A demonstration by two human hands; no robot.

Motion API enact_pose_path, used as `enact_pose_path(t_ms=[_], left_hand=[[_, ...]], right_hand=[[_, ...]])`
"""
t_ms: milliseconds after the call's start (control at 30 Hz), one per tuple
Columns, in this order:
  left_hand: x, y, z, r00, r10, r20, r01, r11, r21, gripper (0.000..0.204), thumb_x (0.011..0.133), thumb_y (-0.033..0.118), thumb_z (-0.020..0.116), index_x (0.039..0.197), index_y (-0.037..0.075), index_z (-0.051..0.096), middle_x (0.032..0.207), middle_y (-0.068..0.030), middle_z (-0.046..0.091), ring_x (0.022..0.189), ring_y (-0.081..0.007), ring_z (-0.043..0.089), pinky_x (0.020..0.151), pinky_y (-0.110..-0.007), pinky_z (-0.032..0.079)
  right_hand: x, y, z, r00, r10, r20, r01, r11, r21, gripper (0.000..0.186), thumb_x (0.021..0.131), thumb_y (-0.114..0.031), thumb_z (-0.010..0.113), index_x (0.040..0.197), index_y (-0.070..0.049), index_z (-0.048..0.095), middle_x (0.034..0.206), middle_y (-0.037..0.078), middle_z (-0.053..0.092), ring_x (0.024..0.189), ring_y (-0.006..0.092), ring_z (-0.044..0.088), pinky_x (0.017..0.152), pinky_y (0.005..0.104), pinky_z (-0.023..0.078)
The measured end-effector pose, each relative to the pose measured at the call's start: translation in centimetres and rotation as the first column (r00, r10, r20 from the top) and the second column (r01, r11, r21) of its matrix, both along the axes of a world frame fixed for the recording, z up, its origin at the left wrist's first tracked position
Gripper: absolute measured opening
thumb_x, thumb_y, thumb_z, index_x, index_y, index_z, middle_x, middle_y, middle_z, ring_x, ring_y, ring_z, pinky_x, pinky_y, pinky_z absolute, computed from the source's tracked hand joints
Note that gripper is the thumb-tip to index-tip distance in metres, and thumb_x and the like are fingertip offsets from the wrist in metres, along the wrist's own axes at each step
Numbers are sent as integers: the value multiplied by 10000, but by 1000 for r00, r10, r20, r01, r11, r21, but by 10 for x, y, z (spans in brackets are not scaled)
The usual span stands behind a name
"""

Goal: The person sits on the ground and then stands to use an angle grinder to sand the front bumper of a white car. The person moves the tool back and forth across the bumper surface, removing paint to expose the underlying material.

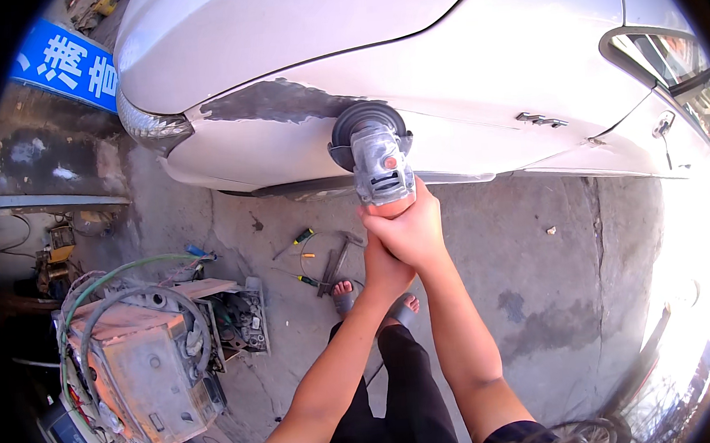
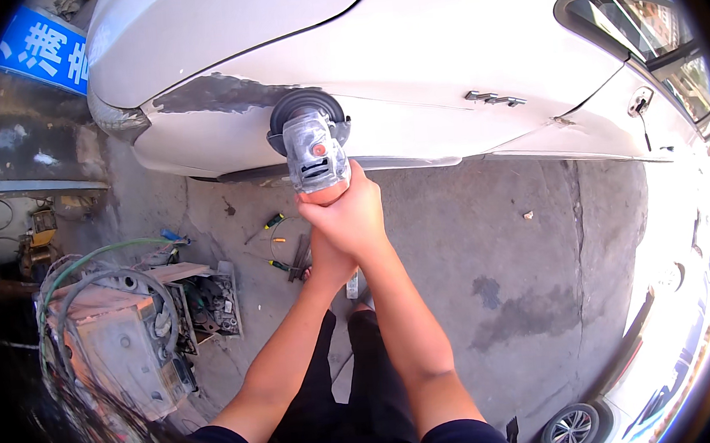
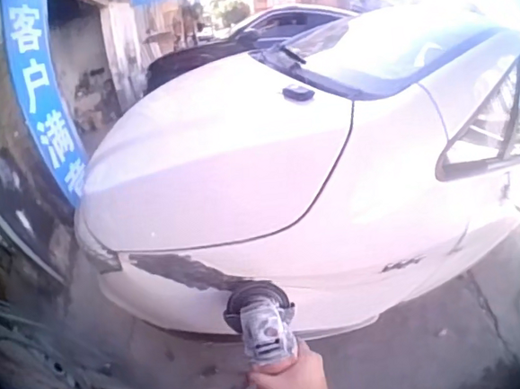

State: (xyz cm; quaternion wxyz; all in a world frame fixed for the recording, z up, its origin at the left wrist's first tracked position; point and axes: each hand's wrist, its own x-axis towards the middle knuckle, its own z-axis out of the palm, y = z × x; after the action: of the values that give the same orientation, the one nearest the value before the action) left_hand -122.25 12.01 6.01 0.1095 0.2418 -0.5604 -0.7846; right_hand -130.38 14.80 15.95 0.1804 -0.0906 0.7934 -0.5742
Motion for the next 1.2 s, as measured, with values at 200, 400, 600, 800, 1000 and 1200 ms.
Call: enact_pose_path(t_ms=[200, 400, 600, 800, 1000, 1200], left_hand=[[1, -11, 21, 1000, 10, -18, -13, 986, -168, 630, 910, 90, 747, 1441, 74, 409, 1388, -80, 559, 1265, -187, 566, 998, -352, 490], [7, -31, 19, 997, -81, 5, 73, 871, -485, 578, 903, 84, 753, 1399, 69, 456, 1381, -75, 566, 1259, -167, 557, 998, -351, 488], [7, -35, 11, 992, -129, -12, 114, 917, -382, 585, 885, 50, 770, 1385, 70, 468, 1417, -94, 536, 1284, -157, 534, 989, -334, 486], [9, -22, 3, 1000, 11, -20, 0, 877, 481, 647, 864, 88, 787, 1404, 76, 430, 1394, -116, 562, 1263, -209, 580, 998, -346, 489], [13, -24, 1, 1000, -22, 6, 19, 947, 320, 610, 956, 360, 719, 1420, 80, 437, 1362, -105, 615, 1239, -237, 619, 988, -380, 508], [6, -26, 11, 957, -224, 186, 283, 866, -412, 583, 895, 128, 775, 1383, 73, 461, 1440, -114, 533, 1293, -186, 556, 1002, -342, 486]], right_hand=[[3, -18, -6, 997, 60, -40, -56, 993, 107, 568, 653, -272, 874, 1062, 43, 635, 936, 224, 753, 913, 361, 762, 829, 407, 580], [7, -21, -2, 999, 0, 38, 1, 1000, -27, 581, 672, -236, 867, 1123, 52, 642, 976, 184, 762, 932, 273, 754, 861, 379, 576], [6, -18, -4, 996, -50, 72, 56, 995, -85, 615, 688, -198, 869, 1196, 55, 634, 1036, 163, 760, 982, 223, 739, 900, 356, 563], [10, -6, -21, 995, -49, 88, 55, 997, -60, 627, 676, -235, 877, 1166, 63, 626, 1025, 178, 758, 977, 263, 748, 882, 365, 570], [8, -7, -21, 997, -44, 71, 52, 993, -105, 588, 680, -240, 868, 1130, 59, 638, 990, 199, 759, 956, 290, 763, 855, 374, 577], [2, 2, -15, 986, -97, 133, 119, 977, -174, 625, 669, -258, 885, 1140, 64, 629, 994, 194, 759, 974, 289, 759, 887, 372, 572]])
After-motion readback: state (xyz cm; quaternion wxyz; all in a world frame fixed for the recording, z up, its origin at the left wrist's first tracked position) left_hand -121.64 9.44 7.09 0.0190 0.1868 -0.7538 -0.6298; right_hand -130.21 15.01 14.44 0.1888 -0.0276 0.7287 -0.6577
